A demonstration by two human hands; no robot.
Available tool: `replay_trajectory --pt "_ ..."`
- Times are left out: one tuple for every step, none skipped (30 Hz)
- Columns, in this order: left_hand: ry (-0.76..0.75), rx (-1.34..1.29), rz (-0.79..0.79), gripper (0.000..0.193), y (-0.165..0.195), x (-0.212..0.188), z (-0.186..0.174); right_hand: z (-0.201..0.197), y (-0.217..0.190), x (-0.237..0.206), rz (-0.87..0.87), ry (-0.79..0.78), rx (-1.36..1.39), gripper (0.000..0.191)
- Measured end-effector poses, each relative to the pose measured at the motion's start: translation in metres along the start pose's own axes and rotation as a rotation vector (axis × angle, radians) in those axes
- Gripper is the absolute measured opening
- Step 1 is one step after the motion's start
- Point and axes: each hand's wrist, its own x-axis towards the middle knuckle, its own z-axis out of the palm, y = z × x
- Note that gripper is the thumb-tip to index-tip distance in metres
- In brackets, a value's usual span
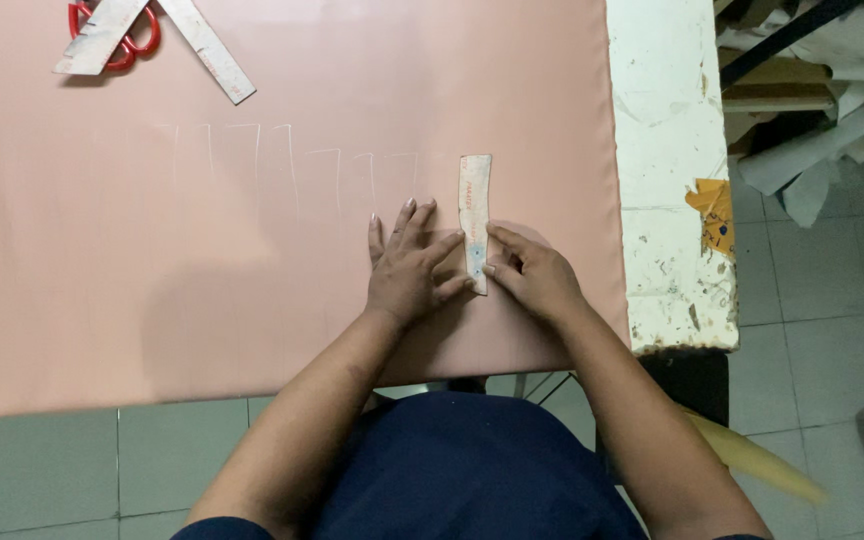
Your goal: The person places a small pattern piece on a large sheet of pink fabric and traces its outline with a marking tool. They repeat this process multiple times, moving the pattern to new positions and creating a series of identical outlines on the fabric.
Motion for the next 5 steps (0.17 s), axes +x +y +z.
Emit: replay_trajectory --pt "-0.001 0.009 0.004 0.067 0.0 0.0 0.0 -0.004 -0.007 -0.002 -0.001 0.001 -0.005 0.06" --pt "-0.001 0.013 0.007 0.066 0.0 0.0 0.0 -0.009 -0.016 -0.004 -0.007 0.003 -0.005 0.06" --pt "0.0 0.017 0.01 0.065 0.0 0.0 0.001 -0.015 -0.027 -0.007 -0.014 0.005 -0.004 0.061" --pt "0.001 0.02 0.013 0.064 0.0 0.001 0.001 -0.021 -0.039 -0.011 -0.02 0.007 -0.004 0.061" --pt "-0.003 0.025 0.014 0.065 -0.001 0.0 0.001 -0.067 -0.029 -0.028 -0.019 0.008 -0.004 0.061"
